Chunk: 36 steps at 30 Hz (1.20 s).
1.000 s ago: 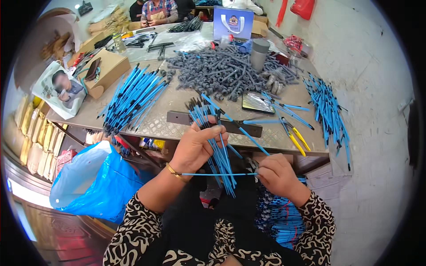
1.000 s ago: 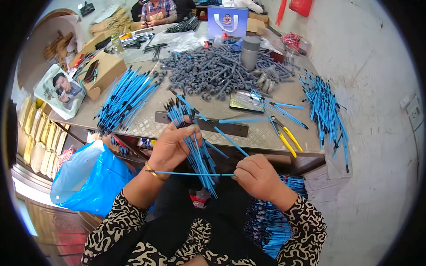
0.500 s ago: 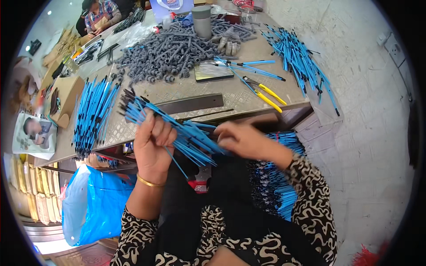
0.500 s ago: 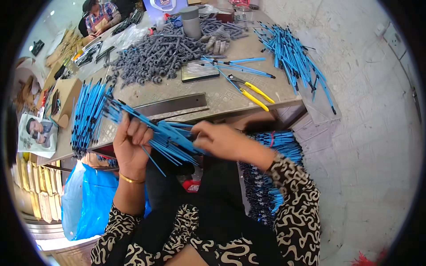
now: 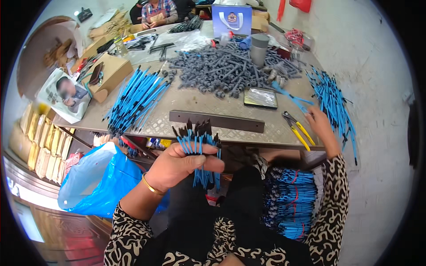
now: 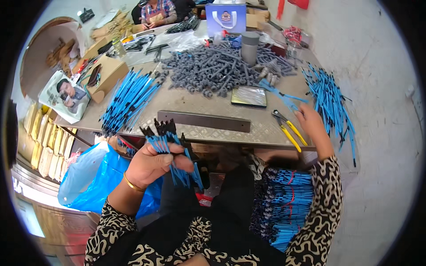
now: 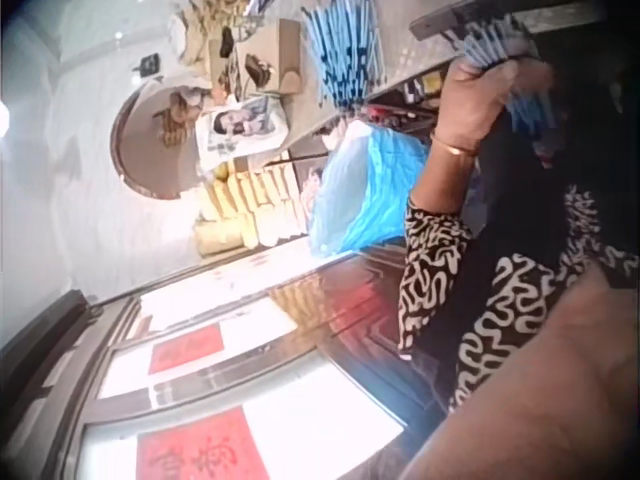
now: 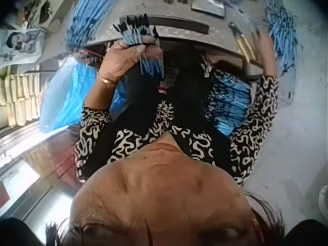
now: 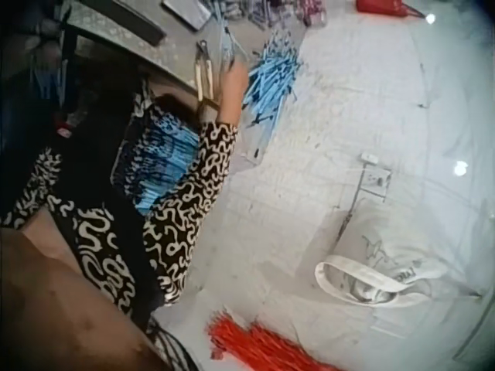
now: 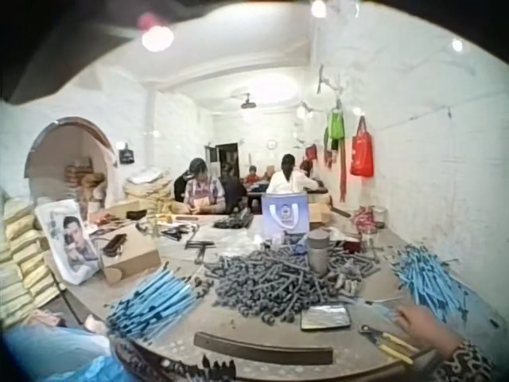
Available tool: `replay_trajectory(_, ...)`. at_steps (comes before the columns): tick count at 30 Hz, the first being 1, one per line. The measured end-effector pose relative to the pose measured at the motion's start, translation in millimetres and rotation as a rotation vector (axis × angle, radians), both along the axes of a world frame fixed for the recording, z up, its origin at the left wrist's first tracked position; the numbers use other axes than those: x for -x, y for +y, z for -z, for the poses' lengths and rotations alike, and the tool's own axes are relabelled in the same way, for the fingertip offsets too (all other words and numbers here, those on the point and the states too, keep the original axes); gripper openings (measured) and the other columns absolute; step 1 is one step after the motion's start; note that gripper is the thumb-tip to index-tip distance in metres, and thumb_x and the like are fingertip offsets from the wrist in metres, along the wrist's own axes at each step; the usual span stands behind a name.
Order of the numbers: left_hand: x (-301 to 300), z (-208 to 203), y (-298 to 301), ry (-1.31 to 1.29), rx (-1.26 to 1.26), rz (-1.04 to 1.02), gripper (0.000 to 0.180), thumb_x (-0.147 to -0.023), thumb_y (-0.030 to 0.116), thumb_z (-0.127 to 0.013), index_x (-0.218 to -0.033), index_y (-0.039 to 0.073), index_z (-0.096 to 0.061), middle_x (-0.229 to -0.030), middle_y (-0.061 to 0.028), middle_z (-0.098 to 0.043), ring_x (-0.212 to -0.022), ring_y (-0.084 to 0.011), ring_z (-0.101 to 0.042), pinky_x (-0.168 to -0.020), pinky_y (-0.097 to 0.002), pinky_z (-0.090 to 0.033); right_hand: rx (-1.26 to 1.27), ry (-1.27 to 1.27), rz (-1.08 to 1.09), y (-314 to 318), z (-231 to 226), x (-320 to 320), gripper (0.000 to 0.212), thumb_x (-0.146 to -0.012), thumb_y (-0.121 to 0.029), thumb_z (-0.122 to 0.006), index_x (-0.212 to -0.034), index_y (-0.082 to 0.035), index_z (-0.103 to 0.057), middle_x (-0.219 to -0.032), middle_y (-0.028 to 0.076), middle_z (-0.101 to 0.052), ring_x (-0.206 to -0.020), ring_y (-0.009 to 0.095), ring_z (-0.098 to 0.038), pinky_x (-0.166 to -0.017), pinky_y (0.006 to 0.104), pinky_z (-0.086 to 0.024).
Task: The person assembles blue wires by bundling them into wire holders and securing connectors with pliers.
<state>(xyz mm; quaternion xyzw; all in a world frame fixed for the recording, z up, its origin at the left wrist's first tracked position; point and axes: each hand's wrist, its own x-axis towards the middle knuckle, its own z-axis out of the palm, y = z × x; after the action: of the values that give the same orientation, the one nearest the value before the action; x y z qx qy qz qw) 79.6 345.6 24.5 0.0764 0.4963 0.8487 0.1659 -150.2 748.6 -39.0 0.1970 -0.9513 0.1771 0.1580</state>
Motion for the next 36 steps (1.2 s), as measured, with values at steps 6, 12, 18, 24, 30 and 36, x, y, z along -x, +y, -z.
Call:
replay_trajectory(6,19.4,8.0,12.6,0.096,0.058,-0.28,0.021,-0.085,0.004,-0.052,-0.105,0.0,-0.056,-0.109,-0.0176,-0.059,-0.097,-0.0236,-0.059,-0.083,-0.0331,-0.046,0.455,-0.283,-0.136,-55.9,-30.8,-94.6,0.016,-0.085,-0.016,-0.053,-0.083,0.0,-0.052,-0.078,0.009,-0.052,-0.07,0.019,-0.051,-0.064,0.0291,-0.041)
replay_trajectory(12,36.5,17.3,30.6,0.234,-0.157,-0.573,0.026,-0.083,0.004,-0.056,-0.109,0.003,-0.053,-0.103,-0.0171,-0.061,-0.087,-0.0219,-0.059,-0.078,-0.0329,-0.046,0.563,-0.31,-0.595,-156.7,0.7,-160.3,0.012,-0.087,-0.012,-0.05,-0.082,-0.001,-0.052,-0.104,0.013,-0.05,-0.094,0.023,-0.049,-0.08,0.0303,-0.04)
replay_trajectory(18,42.7,30.4,24.4,0.287,-0.144,-0.711,0.03,-0.08,0.004,-0.062,-0.108,0.005,-0.052,-0.097,-0.0151,-0.062,-0.083,-0.022,-0.06,-0.076,-0.0321,-0.047,0.544,-0.249,-0.669,-197.9,12.1,-180.3,0.014,-0.086,-0.016,-0.052,-0.085,-0.002,-0.055,-0.111,0.018,-0.047,-0.093,0.029,-0.048,-0.081,0.0343,-0.039)
replay_trajectory(24,43.1,20.7,24.7,0.225,-0.151,-0.778,0.024,-0.081,0.003,-0.061,-0.103,0.004,-0.053,-0.088,-0.0112,-0.061,-0.078,-0.0206,-0.059,-0.069,-0.0312,-0.048,0.461,-0.206,-0.611,-200.0,15.9,-188.9,0.014,-0.081,-0.016,-0.058,-0.087,-0.004,-0.059,-0.12,0.023,-0.045,-0.1,0.034,-0.047,-0.086,0.0386,-0.038)
replay_trajectory(30,47.9,12.2,20.2,0.04,-0.279,-0.744,0.014,-0.085,0.007,-0.058,-0.098,0.004,-0.054,-0.08,-0.0066,-0.059,-0.066,-0.0146,-0.055,-0.059,-0.0279,-0.045,0.382,0.075,-0.664,-202.8,24.6,-186.2,0.014,-0.076,-0.014,-0.063,-0.089,-0.007,-0.061,-0.124,0.024,-0.042,-0.102,0.035,-0.047,-0.084,0.0394,-0.04)
replay_trajectory(36,58.2,22.3,8.9,0.101,-0.338,-0.797,0.009,-0.089,0.013,-0.053,-0.094,0.006,-0.054,-0.072,-0.0027,-0.054,-0.057,-0.0099,-0.043,-0.053,-0.0247,-0.037,0.335,0.219,-0.707,-202.1,34.7,-185.0,0.015,-0.077,-0.011,-0.063,-0.091,-0.008,-0.061,-0.122,0.022,-0.042,-0.094,0.03,-0.052,-0.076,0.0341,-0.044)
